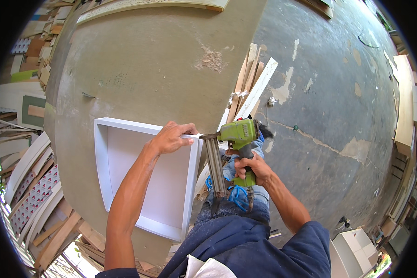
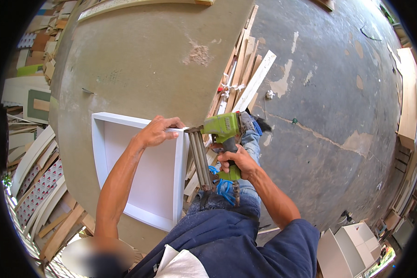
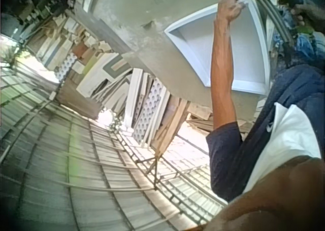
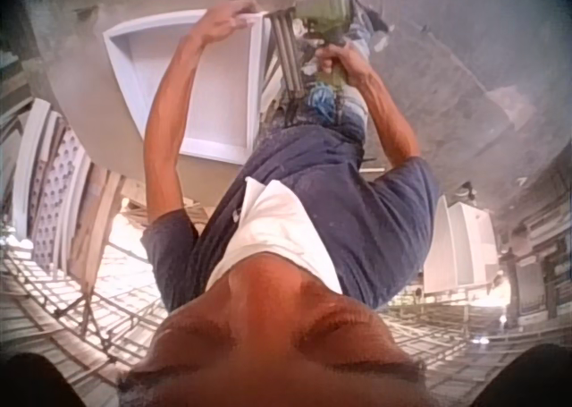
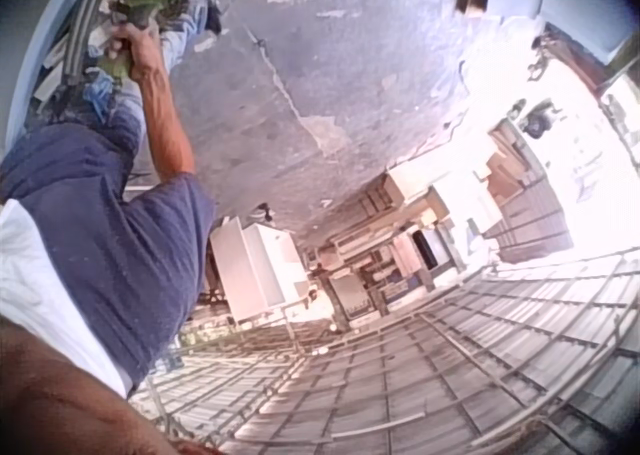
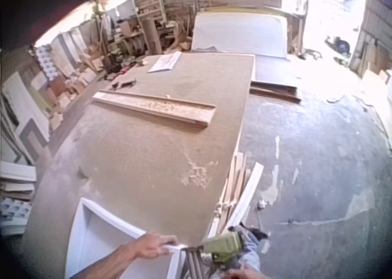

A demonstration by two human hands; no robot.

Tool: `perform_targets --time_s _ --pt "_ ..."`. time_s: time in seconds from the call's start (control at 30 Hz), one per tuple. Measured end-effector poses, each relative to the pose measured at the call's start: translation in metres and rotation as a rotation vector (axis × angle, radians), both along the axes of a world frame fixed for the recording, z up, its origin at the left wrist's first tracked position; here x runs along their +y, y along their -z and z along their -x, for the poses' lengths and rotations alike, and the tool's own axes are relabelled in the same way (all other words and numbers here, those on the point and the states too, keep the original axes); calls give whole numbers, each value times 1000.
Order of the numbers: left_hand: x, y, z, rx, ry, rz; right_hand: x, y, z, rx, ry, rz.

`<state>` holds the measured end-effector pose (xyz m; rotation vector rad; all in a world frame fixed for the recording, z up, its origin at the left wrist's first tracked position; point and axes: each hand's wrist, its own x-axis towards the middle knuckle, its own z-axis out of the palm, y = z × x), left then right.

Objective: The person assembles a white rectangular frame by attaching four white trim pieces to a white board using a pneumatic nail gun. They position each trim piece along the edges of the board and secure it with nails, working sequentially around the perimeter.

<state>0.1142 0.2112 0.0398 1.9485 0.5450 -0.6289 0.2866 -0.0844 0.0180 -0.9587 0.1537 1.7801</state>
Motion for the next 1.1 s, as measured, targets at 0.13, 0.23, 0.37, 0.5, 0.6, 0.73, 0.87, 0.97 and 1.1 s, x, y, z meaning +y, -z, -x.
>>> perform_targets --time_s 0.13,0.23,0.37,0.5,0.6,0.73,0.87,0.97,1.1 --pt "1 -1 -2 19 -29 41 1 2 -2 45 12 -11" --pt "3 0 -3 46 -39 78 0 3 -2 68 15 1" --pt "5 5 -1 57 -42 105 1 -1 -2 60 17 12" --pt "4 4 -1 81 -64 119 1 -1 -2 64 13 18" --pt "4 3 -1 90 -47 111 1 -1 -2 66 12 24" --pt "3 -3 -5 92 -53 82 0 2 -1 68 18 21" --pt "0 -2 0 42 -87 101 1 -2 -1 65 31 12" --pt "5 -1 -1 58 -8 80 -3 3 -1 66 60 28" --pt "3 -4 -2 68 -49 112 -2 8 1 71 67 21"
